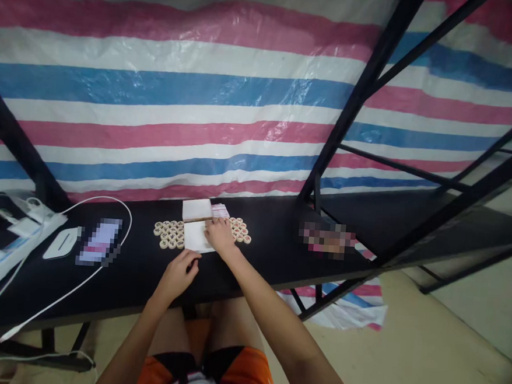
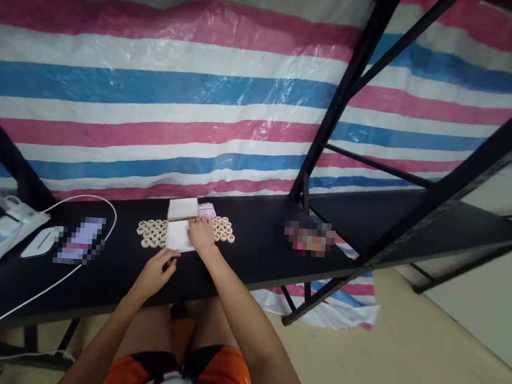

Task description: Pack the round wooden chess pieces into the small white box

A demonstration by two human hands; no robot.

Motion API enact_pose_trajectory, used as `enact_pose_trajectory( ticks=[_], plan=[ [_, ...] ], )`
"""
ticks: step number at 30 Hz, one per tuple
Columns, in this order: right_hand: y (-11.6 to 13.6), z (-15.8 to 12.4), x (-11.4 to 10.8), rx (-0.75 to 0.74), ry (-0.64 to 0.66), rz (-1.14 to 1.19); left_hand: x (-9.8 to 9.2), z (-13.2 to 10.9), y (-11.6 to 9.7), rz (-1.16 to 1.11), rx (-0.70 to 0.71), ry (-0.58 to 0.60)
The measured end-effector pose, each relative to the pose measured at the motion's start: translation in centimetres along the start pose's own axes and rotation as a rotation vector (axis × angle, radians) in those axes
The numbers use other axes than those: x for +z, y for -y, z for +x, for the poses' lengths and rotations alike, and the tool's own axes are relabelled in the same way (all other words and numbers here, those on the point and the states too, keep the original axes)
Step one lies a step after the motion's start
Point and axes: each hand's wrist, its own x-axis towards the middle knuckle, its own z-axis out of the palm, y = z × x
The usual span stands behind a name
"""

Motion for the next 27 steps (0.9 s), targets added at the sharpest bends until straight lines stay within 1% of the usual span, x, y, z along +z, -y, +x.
enact_pose_trajectory(
  ticks=[2,4,6,8,11,13,15,18,22,27],
  plan=[
    [0.3,-1.1,-0.4,-0.027,-0.135,0.163,-0.2,-0.1,0.4,-0.023,-0.066,-0.030],
    [0.6,-3.1,-0.3,-0.034,-0.274,0.406,-0.2,-0.1,0.8,-0.022,-0.101,-0.031],
    [0.8,-5.5,0.3,-0.015,-0.328,0.622,0.0,-0.2,0.9,0.002,-0.094,-0.014],
    [0.9,-7.5,1.2,0.008,-0.307,0.720,0.2,-0.2,0.8,0.045,-0.058,-0.002],
    [0.8,-9.0,2.3,0.007,-0.190,0.708,0.3,-0.3,0.7,0.086,-0.032,0.003],
    [0.8,-9.1,2.6,0.012,-0.143,0.691,0.3,-0.3,0.7,0.082,-0.047,0.004],
    [0.8,-9.0,2.6,0.019,-0.142,0.691,0.3,-0.4,0.8,0.067,-0.051,0.009],
    [0.8,-8.9,2.5,0.026,-0.161,0.710,0.3,-0.4,0.8,0.085,0.001,0.042],
    [0.4,-9.1,2.9,0.015,-0.150,0.738,0.1,-0.4,0.5,0.172,0.068,0.108],
    [0.4,-9.2,3.0,-0.024,-0.112,0.773,0.0,-0.5,-0.3,0.225,0.034,0.094]
  ],
)
